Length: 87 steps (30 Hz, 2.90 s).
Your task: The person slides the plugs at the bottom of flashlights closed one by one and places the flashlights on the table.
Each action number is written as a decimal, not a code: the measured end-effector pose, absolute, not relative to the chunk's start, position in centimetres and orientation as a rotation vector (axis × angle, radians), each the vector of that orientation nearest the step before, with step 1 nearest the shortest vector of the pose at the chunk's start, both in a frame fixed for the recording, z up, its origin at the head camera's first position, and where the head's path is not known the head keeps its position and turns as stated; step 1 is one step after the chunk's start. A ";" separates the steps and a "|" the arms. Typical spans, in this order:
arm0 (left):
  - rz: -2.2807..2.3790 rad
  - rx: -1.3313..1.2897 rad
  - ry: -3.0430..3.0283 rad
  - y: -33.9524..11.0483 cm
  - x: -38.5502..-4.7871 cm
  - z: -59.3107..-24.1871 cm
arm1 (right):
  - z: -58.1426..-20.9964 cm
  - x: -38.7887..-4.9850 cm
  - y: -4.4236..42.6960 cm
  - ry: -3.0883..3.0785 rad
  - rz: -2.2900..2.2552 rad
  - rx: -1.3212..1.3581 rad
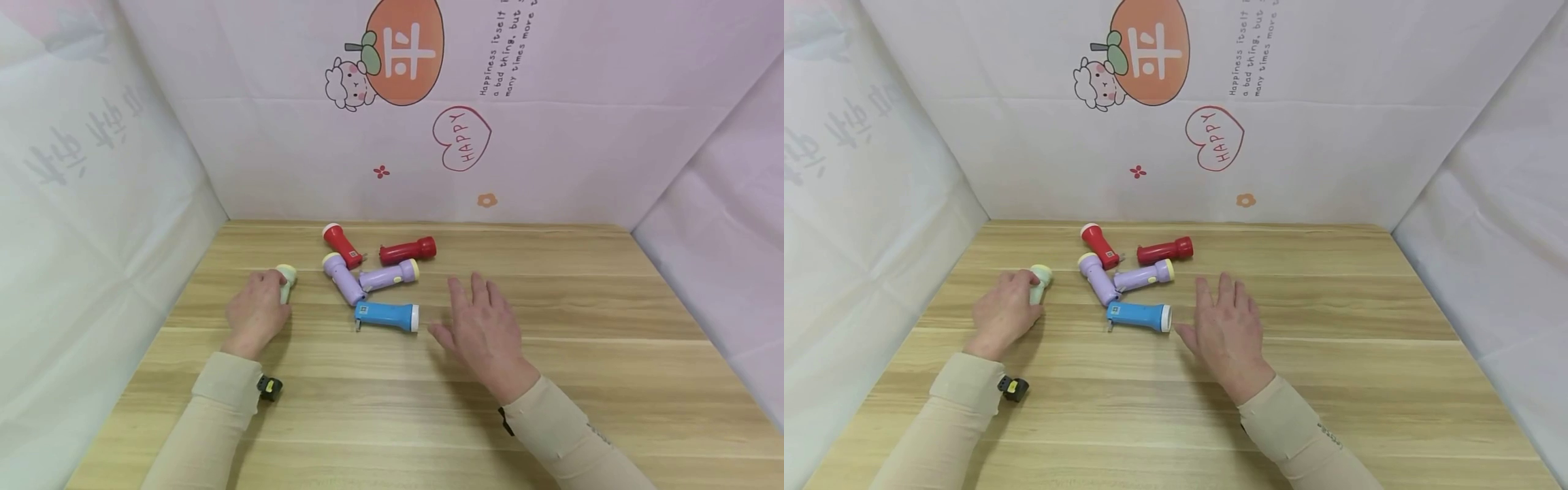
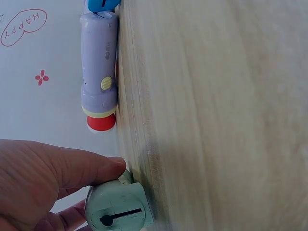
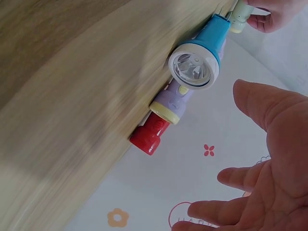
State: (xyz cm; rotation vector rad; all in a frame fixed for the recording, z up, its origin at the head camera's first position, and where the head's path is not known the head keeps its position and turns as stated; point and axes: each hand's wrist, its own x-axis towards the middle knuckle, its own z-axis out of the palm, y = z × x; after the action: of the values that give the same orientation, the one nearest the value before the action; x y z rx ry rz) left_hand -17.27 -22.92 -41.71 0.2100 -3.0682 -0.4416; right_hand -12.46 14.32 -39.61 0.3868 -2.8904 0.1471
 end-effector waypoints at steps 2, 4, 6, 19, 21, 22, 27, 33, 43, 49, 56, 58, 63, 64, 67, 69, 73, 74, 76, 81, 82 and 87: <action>-0.439 0.206 -3.066 -23.0 -17.3 -41.8 | -39.6 -12.4 14.4 -2.914 0.159 0.369; -0.437 0.202 -3.063 -23.0 -17.3 -41.8 | -39.7 -12.4 14.5 -2.929 0.169 0.356; -0.436 0.200 -3.059 -23.1 -17.3 -41.9 | -39.7 -12.4 14.6 -2.939 0.172 0.347; -0.413 0.195 -3.020 -23.2 -17.1 -42.2 | -39.8 -12.2 14.6 -2.935 0.126 0.348; -0.410 0.193 -3.021 -23.2 -17.2 -42.3 | -39.8 -12.2 14.6 -2.936 0.127 0.349; -0.408 0.192 -3.022 -23.2 -17.2 -42.3 | -39.8 -12.2 14.6 -2.937 0.129 0.349; -0.413 0.193 -3.042 -23.2 -17.2 -42.2 | -39.7 -12.2 14.6 -2.939 0.132 0.347; -0.434 0.192 -3.059 -23.3 -17.1 -42.0 | -39.7 -12.2 14.6 -2.933 0.127 0.354; -0.437 0.274 -3.105 -23.4 -17.2 -41.8 | -39.7 -12.2 14.6 -2.918 0.124 0.361; -0.428 0.260 -3.095 -23.6 -17.3 -41.9 | -39.8 -12.3 14.6 -2.914 0.117 0.362; -0.392 0.265 -3.111 -23.7 -17.6 -42.0 | -39.8 -12.3 14.6 -2.919 0.104 0.358; -0.392 0.265 -3.109 -23.7 -17.5 -42.0 | -39.8 -12.3 14.6 -2.923 0.105 0.355; -0.397 0.262 -3.097 -23.7 -17.5 -42.0 | -39.7 -12.2 14.6 -2.926 0.108 0.353; -0.396 0.261 -3.094 -23.7 -17.5 -42.0 | -39.7 -12.3 14.6 -2.927 0.107 0.352; -0.398 0.257 -3.091 -23.7 -17.5 -42.0 | -39.6 -12.3 14.6 -2.932 0.108 0.349; -0.395 0.258 -3.087 -23.7 -17.5 -42.0 | -39.6 -12.3 14.6 -2.936 0.110 0.346; -0.400 0.263 -3.089 -23.7 -17.4 -42.0 | -39.5 -12.3 14.6 -2.942 0.118 0.344; -0.401 0.263 -3.088 -23.7 -17.4 -42.0 | -39.5 -12.2 14.6 -2.943 0.120 0.344; -0.402 0.261 -3.087 -23.7 -17.4 -42.0 | -39.5 -12.2 14.7 -2.945 0.124 0.343; -0.399 0.254 -3.080 -23.8 -17.4 -42.0 | -39.5 -12.2 14.7 -2.954 0.132 0.339; -0.400 0.254 -3.082 -23.8 -17.4 -42.0 | -39.5 -12.2 14.6 -2.953 0.133 0.339; -0.398 0.261 -3.082 -23.7 -17.3 -41.8 | -39.4 -12.1 14.6 -2.943 0.138 0.343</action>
State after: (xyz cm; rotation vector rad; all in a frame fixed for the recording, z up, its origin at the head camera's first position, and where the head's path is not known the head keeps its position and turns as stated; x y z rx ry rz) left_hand -17.35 -23.74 -41.85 0.2607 -3.0823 -0.3976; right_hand -12.12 14.63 -39.43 0.3428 -2.9433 0.1379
